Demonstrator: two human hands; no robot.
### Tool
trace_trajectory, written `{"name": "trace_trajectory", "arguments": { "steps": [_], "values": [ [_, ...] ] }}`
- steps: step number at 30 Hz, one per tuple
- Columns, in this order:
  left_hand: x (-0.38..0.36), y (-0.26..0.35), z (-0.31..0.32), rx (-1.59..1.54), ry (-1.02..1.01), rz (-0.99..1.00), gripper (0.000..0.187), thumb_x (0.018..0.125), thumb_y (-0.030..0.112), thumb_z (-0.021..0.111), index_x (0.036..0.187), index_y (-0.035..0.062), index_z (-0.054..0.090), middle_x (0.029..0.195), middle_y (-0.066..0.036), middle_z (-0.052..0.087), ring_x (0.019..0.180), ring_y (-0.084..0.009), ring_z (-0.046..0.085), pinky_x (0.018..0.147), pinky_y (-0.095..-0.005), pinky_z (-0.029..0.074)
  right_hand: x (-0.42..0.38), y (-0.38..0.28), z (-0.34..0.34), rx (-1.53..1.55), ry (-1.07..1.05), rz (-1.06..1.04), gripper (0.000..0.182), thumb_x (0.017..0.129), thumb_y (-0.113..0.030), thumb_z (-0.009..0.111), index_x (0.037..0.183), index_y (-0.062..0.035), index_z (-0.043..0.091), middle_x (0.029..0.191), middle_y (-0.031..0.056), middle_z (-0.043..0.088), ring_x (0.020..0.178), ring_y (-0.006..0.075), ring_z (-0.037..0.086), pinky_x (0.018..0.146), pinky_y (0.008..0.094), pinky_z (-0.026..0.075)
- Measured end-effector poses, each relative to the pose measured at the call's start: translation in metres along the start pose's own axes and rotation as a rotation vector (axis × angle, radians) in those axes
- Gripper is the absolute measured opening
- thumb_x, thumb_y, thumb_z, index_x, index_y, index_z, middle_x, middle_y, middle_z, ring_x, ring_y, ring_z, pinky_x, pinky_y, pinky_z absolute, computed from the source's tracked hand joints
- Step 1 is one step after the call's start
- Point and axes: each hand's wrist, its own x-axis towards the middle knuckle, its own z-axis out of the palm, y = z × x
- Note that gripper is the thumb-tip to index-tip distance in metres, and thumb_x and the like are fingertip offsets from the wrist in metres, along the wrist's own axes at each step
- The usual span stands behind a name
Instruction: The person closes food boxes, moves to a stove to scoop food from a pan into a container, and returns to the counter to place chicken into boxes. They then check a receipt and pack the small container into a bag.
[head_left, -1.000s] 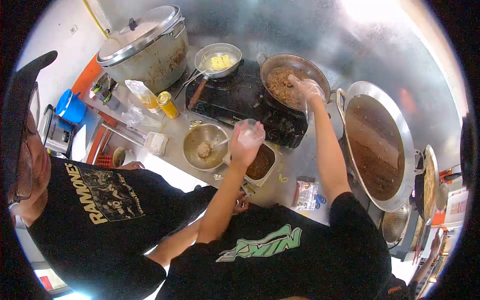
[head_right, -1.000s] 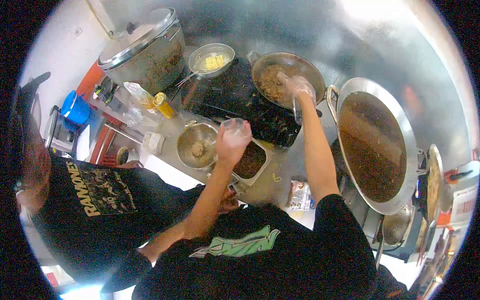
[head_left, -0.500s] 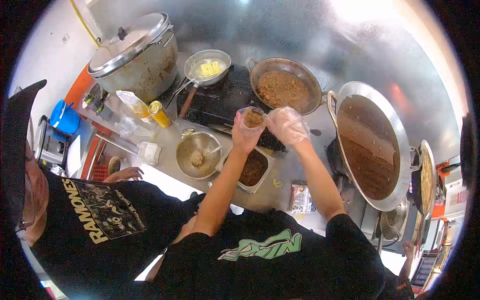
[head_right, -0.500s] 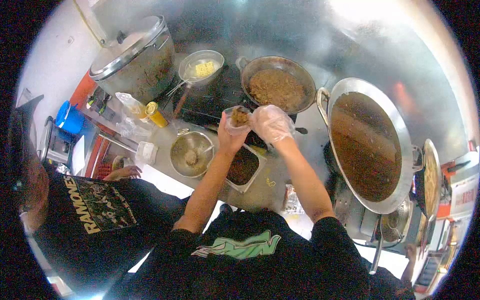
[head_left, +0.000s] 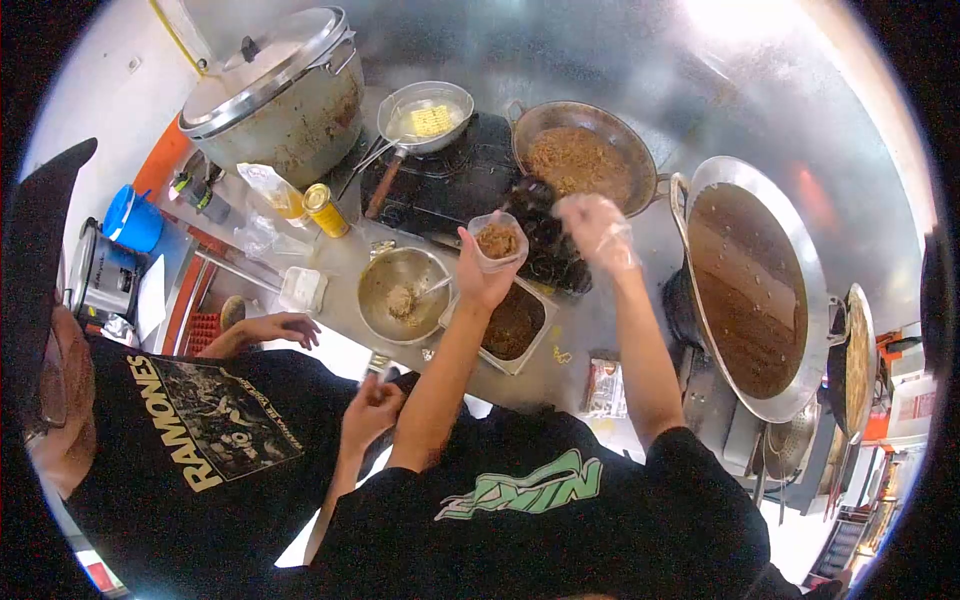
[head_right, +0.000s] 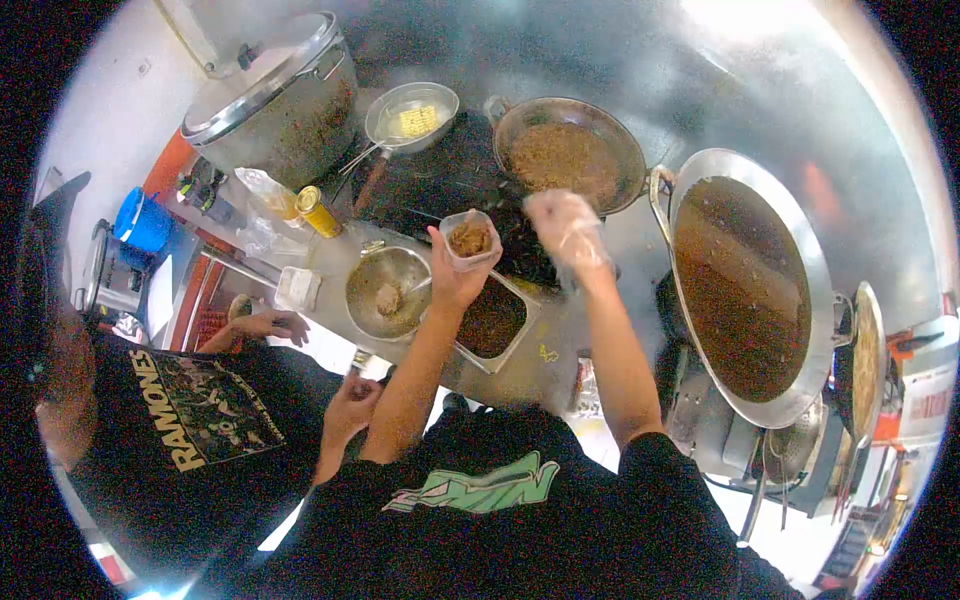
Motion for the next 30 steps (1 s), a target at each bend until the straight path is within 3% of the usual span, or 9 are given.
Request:
{"name": "trace_trajectory", "arguments": {
  "steps": [2, 4, 7, 10, 12, 14, 18, 26, 30],
  "values": [
    [-0.009, 0.001, 0.005, 0.001, 0.047, 0.000, 0.064, 0.085, 0.059, 0.045, 0.120, 0.0047, 0.050, 0.112, -0.012, 0.055, 0.103, -0.0282, 0.052, 0.088, -0.0446, 0.043, 0.025, 0.046, 0.009, -0.420, 0.008, -0.068, 0.020, 0.080, -0.017, 0.046, 0.079, -0.0054, 0.063, 0.086, 0.0148, 0.064, 0.081, 0.0366, 0.060, 0.070, 0.0451, 0.047],
    [-0.019, 0.003, 0.005, 0.065, 0.017, 0.009, 0.066, 0.083, 0.061, 0.046, 0.118, 0.0047, 0.051, 0.111, -0.011, 0.056, 0.102, -0.0272, 0.053, 0.088, -0.0440, 0.043, 0.059, 0.106, 0.036, -0.507, -0.026, 0.035, 0.023, 0.080, -0.016, 0.045, 0.086, -0.0050, 0.064, 0.095, 0.0167, 0.063, 0.089, 0.0368, 0.059, 0.077, 0.0447, 0.048],
    [-0.033, 0.002, 0.015, -0.006, 0.056, 0.024, 0.060, 0.086, 0.055, 0.047, 0.114, 0.0026, 0.051, 0.105, -0.014, 0.053, 0.101, -0.0266, 0.050, 0.091, -0.0410, 0.043, 0.092, 0.091, 0.033, -0.354, -0.098, 0.348, 0.026, 0.079, -0.016, 0.046, 0.093, -0.0061, 0.065, 0.105, 0.0170, 0.061, 0.098, 0.0356, 0.058, 0.082, 0.0441, 0.047],
    [-0.038, 0.002, 0.009, -0.035, 0.117, 0.004, 0.060, 0.087, 0.056, 0.046, 0.114, 0.0027, 0.051, 0.105, -0.014, 0.053, 0.100, -0.0262, 0.051, 0.091, -0.0407, 0.043, 0.107, 0.082, 0.042, -0.315, -0.025, 0.178, 0.029, 0.079, -0.017, 0.045, 0.097, -0.0070, 0.065, 0.108, 0.0171, 0.060, 0.102, 0.0353, 0.057, 0.083, 0.0453, 0.047],
    [-0.038, 0.003, 0.010, -0.012, 0.103, 0.009, 0.059, 0.087, 0.056, 0.046, 0.114, 0.0030, 0.051, 0.104, -0.013, 0.054, 0.099, -0.0261, 0.051, 0.090, -0.0408, 0.043, 0.120, 0.088, 0.050, -0.373, -0.148, 0.256, 0.029, 0.078, -0.017, 0.047, 0.098, -0.0063, 0.065, 0.108, 0.0177, 0.060, 0.100, 0.0355, 0.058, 0.082, 0.0461, 0.047],
    [-0.034, 0.006, 0.005, -0.008, 0.103, -0.001, 0.058, 0.088, 0.054, 0.045, 0.113, 0.0031, 0.051, 0.104, -0.013, 0.054, 0.099, -0.0262, 0.052, 0.089, -0.0408, 0.044, 0.126, 0.098, 0.056, -0.554, -0.368, 0.059, 0.028, 0.076, -0.020, 0.051, 0.096, -0.0056, 0.066, 0.104, 0.0187, 0.062, 0.095, 0.0363, 0.060, 0.080, 0.0460, 0.048],
    [-0.012, 0.006, -0.005, 0.070, 0.031, -0.030, 0.058, 0.086, 0.058, 0.044, 0.110, 0.0060, 0.055, 0.104, -0.012, 0.057, 0.096, -0.0259, 0.054, 0.080, -0.0418, 0.045, 0.106, 0.094, 0.042, -0.462, -0.286, 0.064, 0.028, 0.074, -0.023, 0.055, 0.090, -0.0044, 0.067, 0.098, 0.0194, 0.063, 0.091, 0.0353, 0.062, 0.078, 0.0448, 0.049],
    [0.055, -0.007, -0.015, 0.161, 0.087, -0.042, 0.048, 0.088, 0.052, 0.047, 0.100, 0.0061, 0.053, 0.092, -0.009, 0.058, 0.085, -0.0252, 0.057, 0.074, -0.0393, 0.048, 0.099, 0.088, 0.025, -0.557, -0.492, -0.125, 0.024, 0.074, -0.021, 0.053, 0.084, -0.0063, 0.068, 0.091, 0.0163, 0.065, 0.087, 0.0334, 0.062, 0.077, 0.0426, 0.049],
    [0.079, -0.014, -0.012, 0.176, 0.103, -0.025, 0.045, 0.087, 0.050, 0.049, 0.099, 0.0072, 0.052, 0.088, -0.008, 0.058, 0.080, -0.0244, 0.057, 0.070, -0.0386, 0.049, 0.090, 0.080, 0.028, -0.460, -0.363, 0.074, 0.028, 0.076, -0.024, 0.049, 0.089, -0.0066, 0.067, 0.093, 0.0171, 0.064, 0.092, 0.0336, 0.060, 0.080, 0.0430, 0.048]
  ]
}}
